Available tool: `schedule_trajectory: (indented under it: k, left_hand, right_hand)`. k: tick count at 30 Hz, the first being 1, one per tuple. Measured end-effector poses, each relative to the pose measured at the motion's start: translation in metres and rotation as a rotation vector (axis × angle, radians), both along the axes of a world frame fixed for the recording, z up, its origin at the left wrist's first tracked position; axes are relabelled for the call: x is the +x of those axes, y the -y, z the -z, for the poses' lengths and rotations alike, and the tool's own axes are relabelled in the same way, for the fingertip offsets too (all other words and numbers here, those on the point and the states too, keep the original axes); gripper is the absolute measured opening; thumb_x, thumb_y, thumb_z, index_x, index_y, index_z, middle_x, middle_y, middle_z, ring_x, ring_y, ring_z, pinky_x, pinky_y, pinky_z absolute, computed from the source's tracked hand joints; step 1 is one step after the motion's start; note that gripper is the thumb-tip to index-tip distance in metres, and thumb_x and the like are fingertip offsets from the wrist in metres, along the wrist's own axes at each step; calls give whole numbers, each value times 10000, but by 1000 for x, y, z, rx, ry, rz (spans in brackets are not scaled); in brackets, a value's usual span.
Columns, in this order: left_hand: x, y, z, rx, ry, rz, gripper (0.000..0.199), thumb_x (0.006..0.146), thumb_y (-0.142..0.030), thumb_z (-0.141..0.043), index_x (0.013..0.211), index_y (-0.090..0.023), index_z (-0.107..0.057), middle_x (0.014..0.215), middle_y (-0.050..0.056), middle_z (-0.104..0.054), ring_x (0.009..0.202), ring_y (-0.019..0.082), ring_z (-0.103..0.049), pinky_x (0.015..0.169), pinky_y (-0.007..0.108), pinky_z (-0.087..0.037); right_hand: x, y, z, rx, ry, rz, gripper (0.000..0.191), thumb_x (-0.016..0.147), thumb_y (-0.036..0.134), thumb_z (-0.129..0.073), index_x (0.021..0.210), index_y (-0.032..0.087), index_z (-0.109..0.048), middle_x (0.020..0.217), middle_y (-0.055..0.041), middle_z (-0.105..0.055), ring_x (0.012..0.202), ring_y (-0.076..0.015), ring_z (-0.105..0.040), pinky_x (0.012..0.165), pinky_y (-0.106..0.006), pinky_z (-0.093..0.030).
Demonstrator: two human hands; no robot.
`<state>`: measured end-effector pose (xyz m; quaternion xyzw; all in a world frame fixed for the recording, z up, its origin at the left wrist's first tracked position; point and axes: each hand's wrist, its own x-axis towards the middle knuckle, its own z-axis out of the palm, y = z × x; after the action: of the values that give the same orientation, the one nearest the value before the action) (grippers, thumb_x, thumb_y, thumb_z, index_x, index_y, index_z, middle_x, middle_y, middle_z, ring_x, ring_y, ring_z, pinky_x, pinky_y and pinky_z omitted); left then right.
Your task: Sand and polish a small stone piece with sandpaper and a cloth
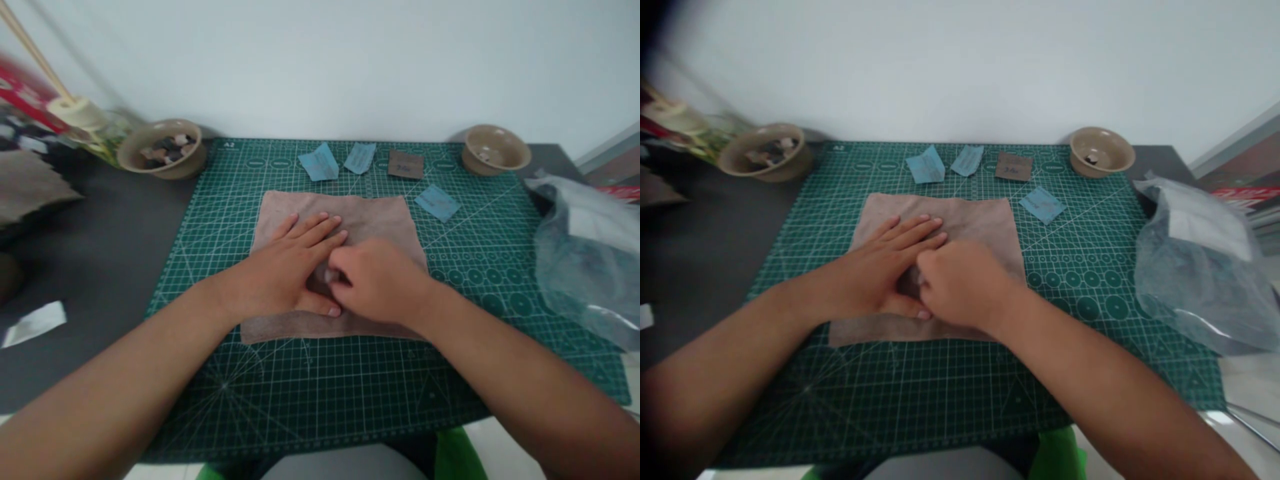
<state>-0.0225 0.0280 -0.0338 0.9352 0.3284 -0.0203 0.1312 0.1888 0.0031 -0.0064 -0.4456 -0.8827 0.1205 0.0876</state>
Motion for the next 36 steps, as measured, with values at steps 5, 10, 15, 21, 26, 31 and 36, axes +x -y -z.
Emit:
schedule_trajectory:
  k: [5,10,15,21,26,31,36]
  left_hand:
    - [0,0,0,-3,-11,5,1229,714,-889,-583,1621,-158,-190,1700,172,-141,1578,394,-116,1277,582,-45]
    - [1,0,1,5,-10,0,1242,700,-900,-582,1620,-160,-195,1700,167,-147,1578,385,-127,1278,578,-56]
    - [1,0,0,6,-13,-7,1227,705,-897,-579,1622,-180,-192,1705,156,-132,1578,388,-122,1275,583,-53]
    - [0,0,2,9,-1,-8,1247,698,-916,-556,1627,-183,-162,1707,155,-118,1578,378,-130,1277,568,-54]
    - [0,0,1,-7,2,-6,1241,704,-916,-549,1626,-175,-172,1704,162,-132,1576,394,-122,1272,583,-48]
    - [0,0,1,-10,5,0,1242,698,-921,-548,1622,-174,-188,1701,166,-142,1579,386,-120,1275,582,-50]
    - [-1,-1,2,-1,-21,0,1235,701,-907,-568,1622,-177,-186,1702,167,-128,1579,389,-119,1272,592,-63]
  right_hand:
    - [7,-8,1,39,48,172,245,894,275,-529,855,162,-742,797,-95,-757,724,-234,-667,615,-343,-306]
    - [4,-8,0,0,20,111,228,876,266,-540,889,166,-745,796,-82,-760,719,-217,-661,613,-332,-321]
    - [6,-10,-1,-42,12,153,228,880,270,-541,871,170,-746,820,-77,-765,733,-207,-652,630,-324,-341]
    - [2,-3,-4,-17,19,40,252,886,259,-526,833,159,-750,779,-86,-756,670,-196,-622,604,-328,-301]
    - [8,-12,-2,23,53,158,257,889,271,-524,878,164,-757,818,-97,-767,725,-225,-645,636,-340,-327]
    - [4,-8,-3,55,71,88,260,900,276,-526,870,158,-756,808,-106,-769,705,-224,-660,611,-337,-334]
    - [4,-10,-3,5,95,155,256,888,282,-545,905,152,-764,835,-112,-775,743,-236,-680,631,-330,-373]
